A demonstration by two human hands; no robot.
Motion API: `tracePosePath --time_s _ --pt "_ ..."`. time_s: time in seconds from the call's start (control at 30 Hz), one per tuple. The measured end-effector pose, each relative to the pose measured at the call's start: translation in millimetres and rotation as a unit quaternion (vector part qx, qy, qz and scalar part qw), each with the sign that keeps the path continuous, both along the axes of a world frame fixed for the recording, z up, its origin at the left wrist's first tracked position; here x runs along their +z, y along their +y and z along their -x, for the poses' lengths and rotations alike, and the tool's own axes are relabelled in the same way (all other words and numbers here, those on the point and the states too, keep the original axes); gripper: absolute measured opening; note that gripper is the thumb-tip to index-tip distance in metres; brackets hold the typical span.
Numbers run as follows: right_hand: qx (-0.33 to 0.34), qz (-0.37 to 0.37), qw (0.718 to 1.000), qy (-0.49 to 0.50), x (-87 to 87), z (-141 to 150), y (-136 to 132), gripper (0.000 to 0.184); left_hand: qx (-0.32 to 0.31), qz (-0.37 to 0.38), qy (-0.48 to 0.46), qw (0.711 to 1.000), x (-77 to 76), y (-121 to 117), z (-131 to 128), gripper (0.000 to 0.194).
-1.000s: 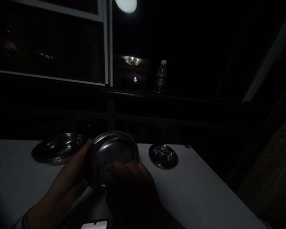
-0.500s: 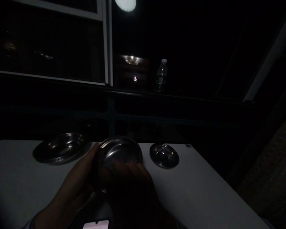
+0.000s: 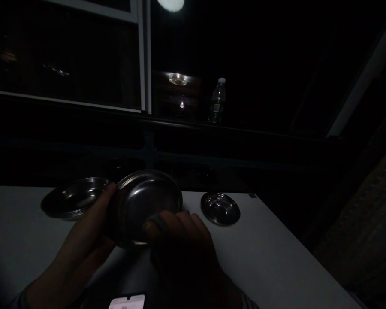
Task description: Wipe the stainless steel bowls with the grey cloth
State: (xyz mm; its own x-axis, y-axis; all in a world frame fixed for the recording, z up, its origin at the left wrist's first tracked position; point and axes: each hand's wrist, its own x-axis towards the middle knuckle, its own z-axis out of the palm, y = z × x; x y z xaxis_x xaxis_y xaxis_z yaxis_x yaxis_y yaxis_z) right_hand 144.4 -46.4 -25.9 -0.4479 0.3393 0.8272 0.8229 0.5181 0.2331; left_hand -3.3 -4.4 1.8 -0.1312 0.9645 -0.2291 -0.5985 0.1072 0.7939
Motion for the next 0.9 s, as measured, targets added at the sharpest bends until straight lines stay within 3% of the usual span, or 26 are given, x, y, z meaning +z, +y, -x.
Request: tracePosePath --time_s 0.13,0.3,0.47,0.63,0.8,0.9 --pt "0.001 -0.004 1.0 -0.004 1.9 -0.1 0.9 0.02 -0.05 0.003 0.017 0.999 0.8 -1.6 -0.7 0.015" --pt "0.012 0.031 0.999 -0.011 1.3 -0.7 0.6 0.022 0.005 -0.005 -0.014 1.0 2.5 0.2 2.4 0.012" --pt "0.006 0.025 1.0 -0.009 0.1 -0.3 0.3 0.019 -0.031 0.01 0.001 0.999 1.7 1.3 1.1 0.017" --pt "0.007 0.012 1.0 -0.018 2.8 -4.4 1.8 0.023 0.011 0.002 -0.024 1.0 9.6 1.4 3.7 0.016" --pt "0.019 0.027 0.999 -0.011 3.0 -2.0 0.2 0.026 -0.054 0.021 -0.014 0.998 3.6 2.3 -0.4 0.02" --pt "0.017 0.026 0.999 -0.024 3.4 -6.1 1.3 0.022 -0.041 0.013 -0.022 0.999 2.4 3.1 -1.6 0.022"
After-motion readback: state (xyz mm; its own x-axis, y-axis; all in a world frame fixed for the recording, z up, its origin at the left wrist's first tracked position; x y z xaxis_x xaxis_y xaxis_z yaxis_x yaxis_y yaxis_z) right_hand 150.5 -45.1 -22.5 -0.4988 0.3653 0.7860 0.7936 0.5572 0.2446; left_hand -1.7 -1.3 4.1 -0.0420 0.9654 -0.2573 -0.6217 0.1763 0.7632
